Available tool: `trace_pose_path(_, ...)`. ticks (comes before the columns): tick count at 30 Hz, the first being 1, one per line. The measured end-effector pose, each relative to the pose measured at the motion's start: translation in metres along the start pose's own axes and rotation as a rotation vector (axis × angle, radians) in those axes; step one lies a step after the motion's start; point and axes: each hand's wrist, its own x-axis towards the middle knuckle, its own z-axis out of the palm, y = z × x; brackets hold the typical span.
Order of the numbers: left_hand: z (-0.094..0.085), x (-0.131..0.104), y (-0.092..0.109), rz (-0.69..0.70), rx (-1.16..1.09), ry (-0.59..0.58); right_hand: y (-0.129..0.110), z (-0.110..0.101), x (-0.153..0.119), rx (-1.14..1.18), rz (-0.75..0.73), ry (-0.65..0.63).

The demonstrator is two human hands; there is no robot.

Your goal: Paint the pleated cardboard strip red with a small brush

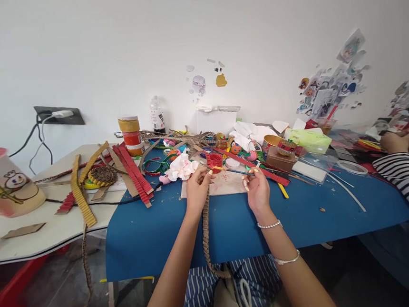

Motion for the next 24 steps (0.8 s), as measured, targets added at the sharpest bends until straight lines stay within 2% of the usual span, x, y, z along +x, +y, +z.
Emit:
trace_pose_path(16,0.0005,0.0,-0.0007,-0.01,-0.006,0.018,0.0014,-0.0003,0.0004,-0.062,-0.039,0.028)
trace_pose_path(24,0.0008,0.0003,-0.0015,-0.003,-0.018,0.012,0.0011,-0.0004,-0.0001,-0.07,-0.016,-0.004)
